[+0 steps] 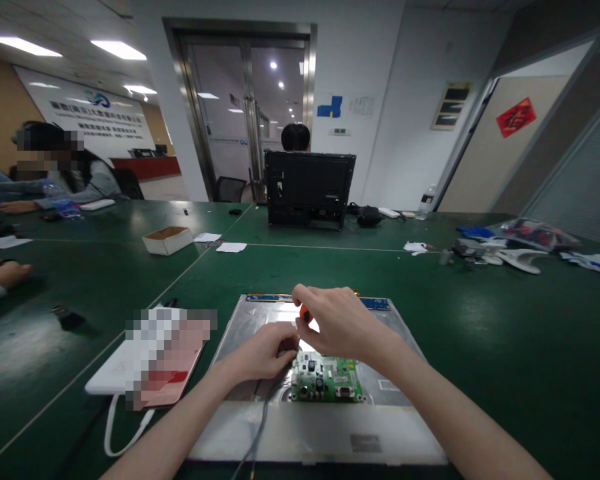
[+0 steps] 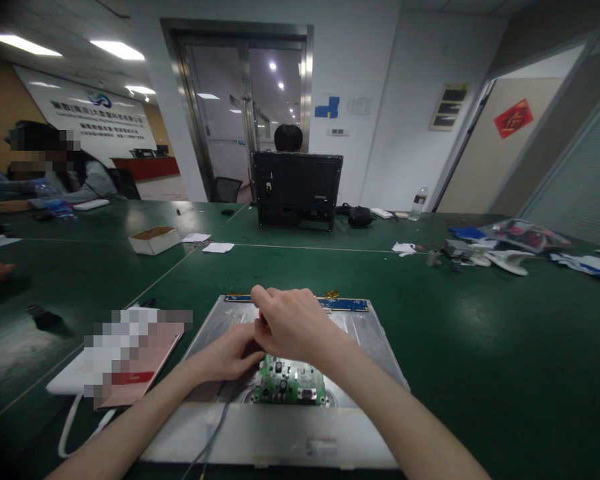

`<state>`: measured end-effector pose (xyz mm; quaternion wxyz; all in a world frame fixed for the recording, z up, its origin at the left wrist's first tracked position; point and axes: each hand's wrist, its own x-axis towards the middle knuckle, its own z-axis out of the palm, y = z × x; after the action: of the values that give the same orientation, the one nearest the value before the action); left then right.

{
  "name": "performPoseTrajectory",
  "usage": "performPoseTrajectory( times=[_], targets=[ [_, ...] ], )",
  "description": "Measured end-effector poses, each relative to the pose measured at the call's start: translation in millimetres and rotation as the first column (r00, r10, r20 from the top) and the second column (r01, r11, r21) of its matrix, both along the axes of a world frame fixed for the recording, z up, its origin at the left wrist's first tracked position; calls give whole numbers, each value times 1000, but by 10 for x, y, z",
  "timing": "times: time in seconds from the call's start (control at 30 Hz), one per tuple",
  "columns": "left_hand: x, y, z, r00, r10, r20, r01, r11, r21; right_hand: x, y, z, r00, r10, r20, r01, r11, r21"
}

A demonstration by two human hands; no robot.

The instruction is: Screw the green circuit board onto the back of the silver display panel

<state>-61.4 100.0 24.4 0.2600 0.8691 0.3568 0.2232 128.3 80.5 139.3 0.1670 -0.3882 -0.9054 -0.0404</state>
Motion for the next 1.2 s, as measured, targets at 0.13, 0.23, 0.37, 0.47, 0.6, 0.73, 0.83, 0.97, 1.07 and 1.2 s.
performPoseTrajectory(
  times=[0.13,0.23,0.37,0.47,0.6,0.73,0.83,0.97,1.07,1.2],
  targets=[
    [2,3,-8,1000,-7,-3,7,1000,-10,7,8,-4,1000,4,11,-4,1000,2],
    [-9,11,-7,1000,-12,0,12,1000,-26,6,13,0,1000,-6,8,6,1000,-11],
    [-22,20,-15,1000,-16,19,17,999,-45,8,8,7,1000,-1,-4,1,1000,-21],
    [-25,25,-26,1000,-3,30,5,998,-59,17,18,-3,1000,-11,4,11,1000,-9],
    [-27,31,-34,1000,-2,19,3,998,-64,29,34,-15,1000,-17,11,17,1000,-6],
    [-26,30,-25,1000,7,13,-7,999,-54,38,25,2,1000,23,-5,-23,999,-25],
    [-17,18,5,1000,9,7,-8,998,-67,41,25,11,1000,22,5,-22,999,-33],
    [-3,5,35,1000,6,-8,-6,999,-52,36,37,7,1000,8,18,-8,1000,-27],
    [0,4,21,1000,9,-21,-9,1000,-9,34,40,7,1000,17,6,-17,999,-32],
    [-3,3,-3,999,29,-46,-27,999,27,31,42,3,1000,-2,22,3,1000,-31]
  ],
)
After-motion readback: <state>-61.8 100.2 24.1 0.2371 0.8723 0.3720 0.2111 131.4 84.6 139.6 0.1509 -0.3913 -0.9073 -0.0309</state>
